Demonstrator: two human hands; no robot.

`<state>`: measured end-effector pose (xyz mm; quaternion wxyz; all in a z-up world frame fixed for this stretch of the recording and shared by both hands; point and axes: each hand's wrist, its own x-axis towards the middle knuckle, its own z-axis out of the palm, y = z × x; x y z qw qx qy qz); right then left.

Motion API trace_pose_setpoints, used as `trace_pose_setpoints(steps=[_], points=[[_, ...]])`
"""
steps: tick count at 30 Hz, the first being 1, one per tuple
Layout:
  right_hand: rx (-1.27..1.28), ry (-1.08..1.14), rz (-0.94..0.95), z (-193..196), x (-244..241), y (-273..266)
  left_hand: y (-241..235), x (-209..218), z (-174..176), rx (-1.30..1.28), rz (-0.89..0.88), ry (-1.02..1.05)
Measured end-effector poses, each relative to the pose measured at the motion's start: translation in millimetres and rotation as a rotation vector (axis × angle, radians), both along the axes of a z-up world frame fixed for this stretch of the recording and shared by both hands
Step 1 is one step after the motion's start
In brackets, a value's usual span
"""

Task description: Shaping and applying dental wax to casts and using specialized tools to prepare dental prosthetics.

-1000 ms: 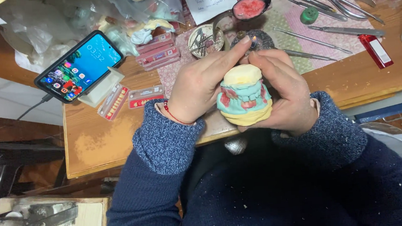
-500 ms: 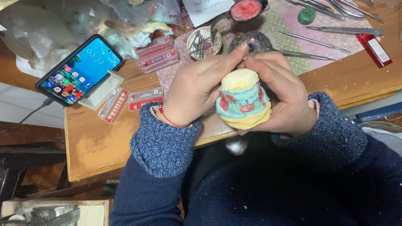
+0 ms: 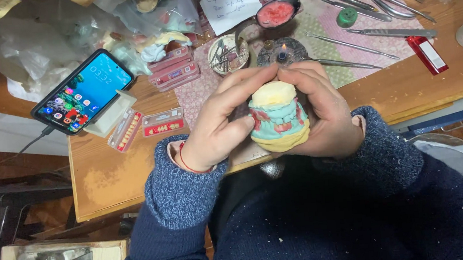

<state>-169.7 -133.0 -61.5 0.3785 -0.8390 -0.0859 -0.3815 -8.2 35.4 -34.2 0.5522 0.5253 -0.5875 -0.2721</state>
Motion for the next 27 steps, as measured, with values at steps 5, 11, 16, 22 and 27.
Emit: trace_pose_setpoints(steps=[5,11,16,22,27], points=[[-0.050,-0.010,-0.045,3.0,2.4,2.0,-1.4,-4.5,-0.1,0.009,0.024,0.019],[-0.055,-0.033,-0.066,0.6,3.6,4.4,-1.9,-6.6,-0.9,0.014,0.023,0.045],[-0.075,-0.050,-0.095,2.5,4.4,6.9,-2.1,-5.7,-2.0,0.008,0.005,0.070],[-0.070,-0.047,-0.092,2.8,4.1,5.9,-1.7,-6.3,1.3,0.040,-0.009,0.110],[-0.078,-0.036,-0.105,3.5,3.1,6.3,-1.9,-6.3,0.0,0.041,-0.010,0.130]])
